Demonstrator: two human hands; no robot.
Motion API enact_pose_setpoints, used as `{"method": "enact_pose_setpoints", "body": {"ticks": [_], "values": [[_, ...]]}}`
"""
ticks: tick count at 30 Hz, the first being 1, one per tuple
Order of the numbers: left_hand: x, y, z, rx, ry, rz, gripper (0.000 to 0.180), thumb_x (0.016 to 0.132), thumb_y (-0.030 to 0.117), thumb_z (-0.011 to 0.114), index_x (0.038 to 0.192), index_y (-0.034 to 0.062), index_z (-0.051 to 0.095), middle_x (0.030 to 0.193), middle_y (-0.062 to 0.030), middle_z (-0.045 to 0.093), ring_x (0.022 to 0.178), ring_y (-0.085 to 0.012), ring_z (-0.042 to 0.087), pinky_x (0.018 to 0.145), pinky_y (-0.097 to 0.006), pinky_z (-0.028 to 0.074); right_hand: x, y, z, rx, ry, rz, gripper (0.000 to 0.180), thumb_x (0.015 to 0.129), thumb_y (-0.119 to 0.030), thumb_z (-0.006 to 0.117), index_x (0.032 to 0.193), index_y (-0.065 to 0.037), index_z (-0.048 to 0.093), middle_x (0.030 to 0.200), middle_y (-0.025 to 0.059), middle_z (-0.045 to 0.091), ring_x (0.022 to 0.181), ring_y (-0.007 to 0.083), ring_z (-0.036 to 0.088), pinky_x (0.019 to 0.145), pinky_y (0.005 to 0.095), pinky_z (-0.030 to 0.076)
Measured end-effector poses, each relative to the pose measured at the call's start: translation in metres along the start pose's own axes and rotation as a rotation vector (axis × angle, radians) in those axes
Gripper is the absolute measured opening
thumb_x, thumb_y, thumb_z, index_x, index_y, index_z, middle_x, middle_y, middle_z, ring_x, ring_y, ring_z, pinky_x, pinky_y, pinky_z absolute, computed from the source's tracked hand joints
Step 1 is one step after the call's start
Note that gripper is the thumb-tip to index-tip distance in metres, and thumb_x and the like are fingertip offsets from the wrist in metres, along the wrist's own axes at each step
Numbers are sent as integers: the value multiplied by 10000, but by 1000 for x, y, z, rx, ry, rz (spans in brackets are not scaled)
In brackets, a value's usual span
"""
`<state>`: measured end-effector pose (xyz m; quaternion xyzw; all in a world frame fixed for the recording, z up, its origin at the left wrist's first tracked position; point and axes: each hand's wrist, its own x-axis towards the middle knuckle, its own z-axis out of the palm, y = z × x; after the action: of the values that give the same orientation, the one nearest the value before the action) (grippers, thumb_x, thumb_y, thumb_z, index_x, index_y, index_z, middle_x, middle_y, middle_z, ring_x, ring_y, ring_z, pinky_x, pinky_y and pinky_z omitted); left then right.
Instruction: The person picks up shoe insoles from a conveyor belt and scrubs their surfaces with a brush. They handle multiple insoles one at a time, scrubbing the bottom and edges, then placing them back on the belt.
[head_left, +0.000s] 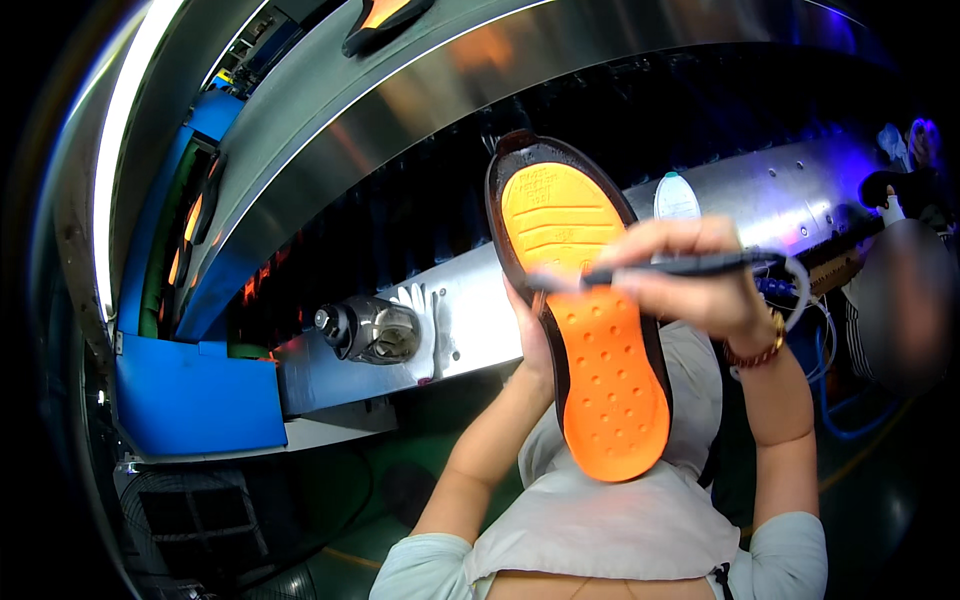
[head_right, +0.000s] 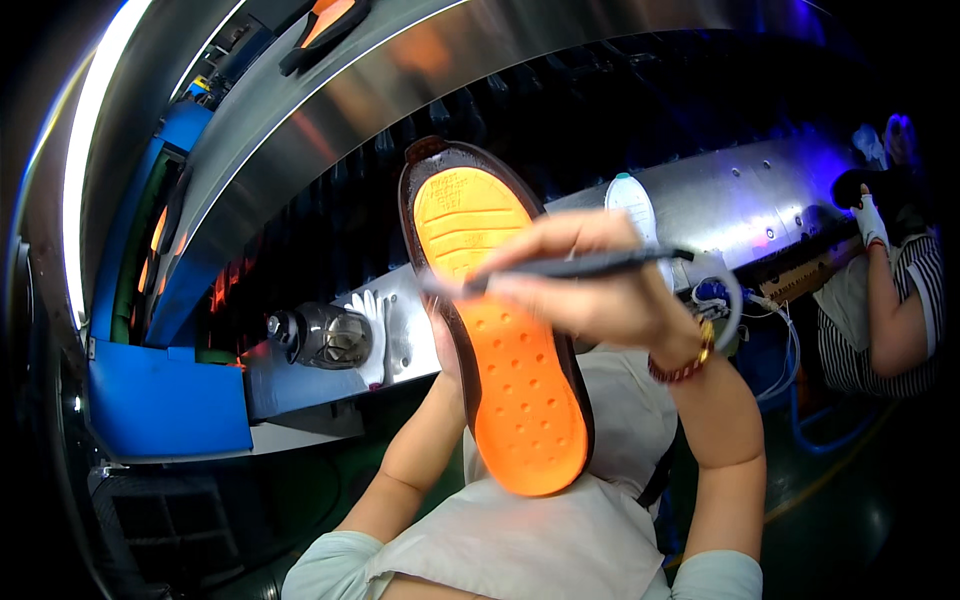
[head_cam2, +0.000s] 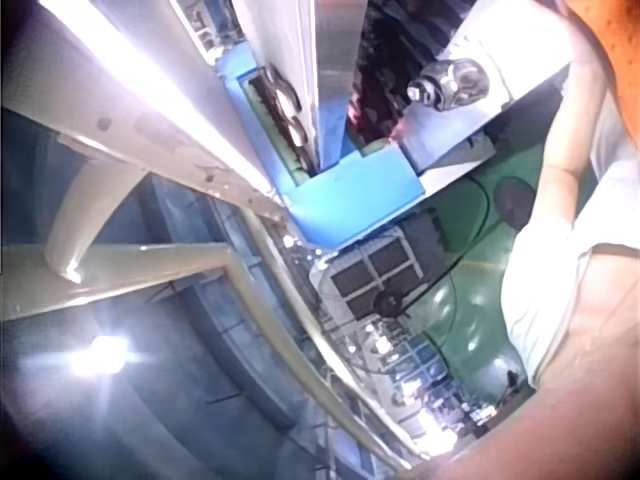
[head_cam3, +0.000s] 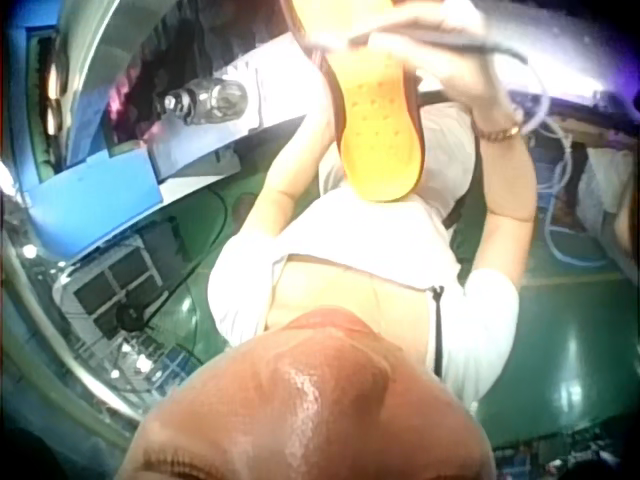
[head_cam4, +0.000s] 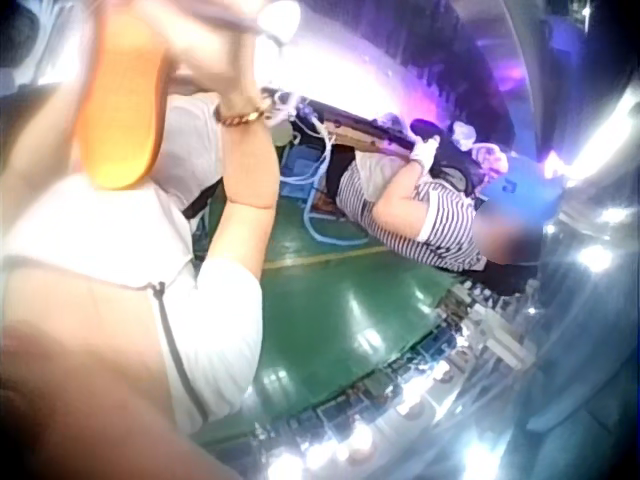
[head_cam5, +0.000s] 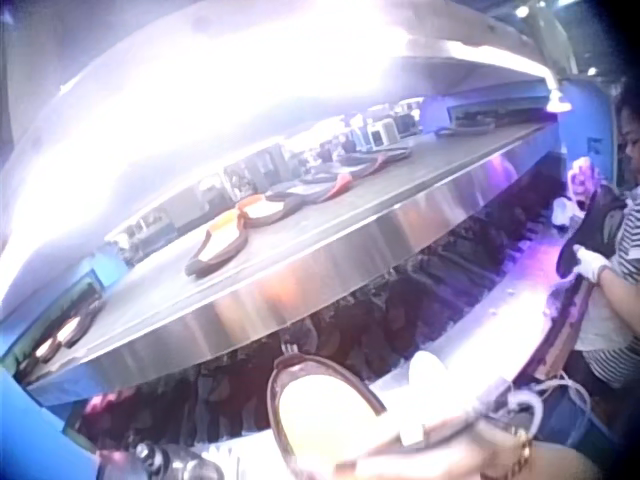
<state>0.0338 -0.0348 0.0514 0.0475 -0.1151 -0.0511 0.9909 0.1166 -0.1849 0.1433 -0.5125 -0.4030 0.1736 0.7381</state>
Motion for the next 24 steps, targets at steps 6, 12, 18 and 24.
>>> {"method": "enact_pose_setpoints", "body": {"ticks": [6, 12, 18, 24], "values": [[0, -2, 8, 737, 488, 262, 789, 821, 703, 155, 1344, 131, 302, 1295, -63, 428, 1146, -207, 448, 989, -337, 338, -8, 2, -7, -275, -263, -71, 151, 707, -40, 672, 849, 9, 669, 810, 101, 666, 722, 118, 621, 642, 238, 490], [12, 14, -2, 678, 326, 362, 834, 799, 724, 160, 1343, 106, 294, 1317, -94, 391, 1150, -252, 426, 984, -366, 337, -20, 8, -13, -256, -131, 96, 159, 729, 0, 647, 887, 6, 649, 859, 108, 658, 809, 158, 625, 735, 271, 488], [30, 29, 5, 562, 153, 427, 1003, 689, 829, 215, 1365, 89, 232, 1301, -210, 372, 1130, -369, 434, 957, -477, 356, -27, 9, -14, -217, -98, 2, 174, 707, 16, 670, 876, -19, 654, 887, 92, 657, 850, 184, 607, 778, 288, 469], [38, 40, 22, 547, 1, 397, 1052, 655, 849, 266, 1370, 80, 215, 1307, -250, 350, 1134, -398, 423, 965, -486, 344, -34, 5, -18, -180, -400, -59, 184, 696, -1, 694, 872, -46, 665, 877, 60, 665, 830, 162, 589, 750, 272, 470]]}}
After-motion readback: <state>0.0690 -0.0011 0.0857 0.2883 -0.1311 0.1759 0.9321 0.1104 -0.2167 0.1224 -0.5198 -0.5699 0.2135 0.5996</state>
